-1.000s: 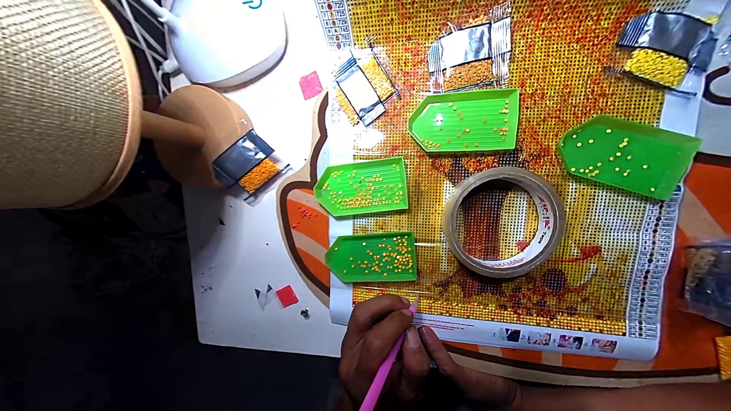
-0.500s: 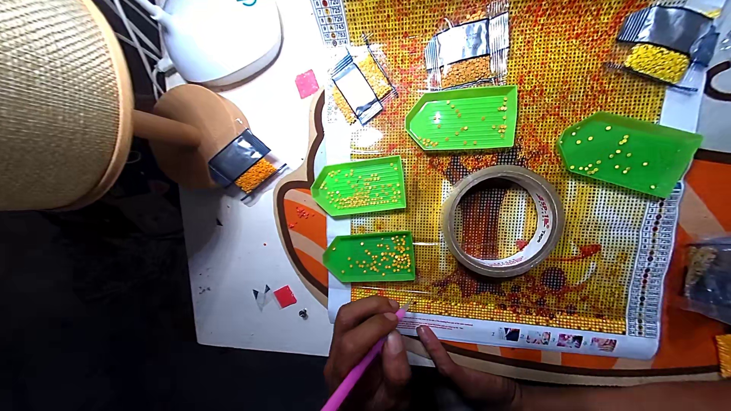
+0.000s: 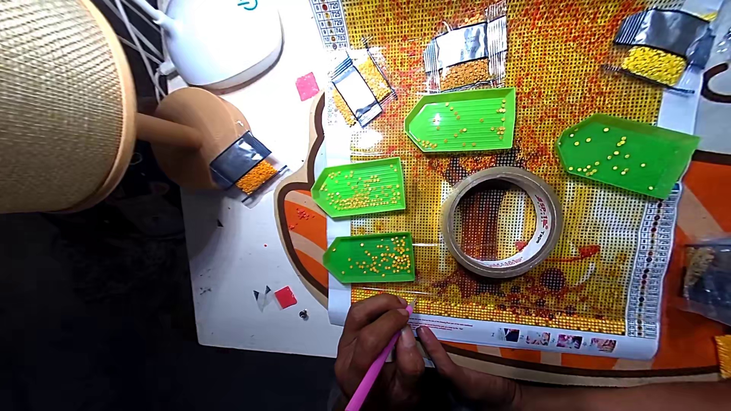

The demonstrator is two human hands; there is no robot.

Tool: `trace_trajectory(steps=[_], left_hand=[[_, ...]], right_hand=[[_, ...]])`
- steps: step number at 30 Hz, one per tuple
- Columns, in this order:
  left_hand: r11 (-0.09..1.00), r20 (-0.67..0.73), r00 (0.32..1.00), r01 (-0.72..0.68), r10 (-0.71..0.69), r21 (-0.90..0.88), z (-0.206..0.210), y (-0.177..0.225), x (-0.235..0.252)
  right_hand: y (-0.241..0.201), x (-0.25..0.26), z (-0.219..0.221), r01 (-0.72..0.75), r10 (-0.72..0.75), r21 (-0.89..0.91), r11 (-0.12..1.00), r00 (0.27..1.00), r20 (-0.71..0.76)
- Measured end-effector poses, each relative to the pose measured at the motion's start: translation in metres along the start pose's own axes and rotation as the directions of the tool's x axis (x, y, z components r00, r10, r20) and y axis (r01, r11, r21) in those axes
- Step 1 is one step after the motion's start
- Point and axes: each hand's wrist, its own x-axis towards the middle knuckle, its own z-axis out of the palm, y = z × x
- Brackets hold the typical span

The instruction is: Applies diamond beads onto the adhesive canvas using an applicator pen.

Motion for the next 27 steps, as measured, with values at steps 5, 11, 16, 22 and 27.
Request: trace_trajectory(steps=[5, 11, 16, 22, 27], left_hand=[[1.0, 0.006, 1.0, 0.0, 0.0, -0.002, -0.001, -0.001, 0.001], [1.0, 0.002, 1.0, 0.006, -0.006, -0.007, -0.001, 0.0, 0.001], [1.0, -0.002, 1.0, 0.009, -0.009, -0.008, -0.001, 0.0, 0.001], [0.977, -0.081, 0.993, 0.064, -0.082, -0.205, -0.009, 0.004, 0.012], [0.995, -0.047, 0.998, 0.031, -0.036, -0.095, -0.009, 0.002, 0.004]], right_hand=[[-0.014, 0.008, 0.004, -0.016, 0.018, -0.038, 0.999, 0.999, 0.048], [-0.01, 0.009, 0.002, -0.004, 0.006, -0.026, 1.0, 0.996, 0.088], [-0.012, 0.01, 0.003, 0.023, -0.021, -0.021, 1.0, 0.998, 0.064], [-0.012, 0.007, 0.002, 0.01, -0.008, 0.174, 0.985, 1.0, -0.011], [-0.002, 0.006, 0.004, 0.051, -0.048, 0.213, 0.976, 0.999, -0.018]])
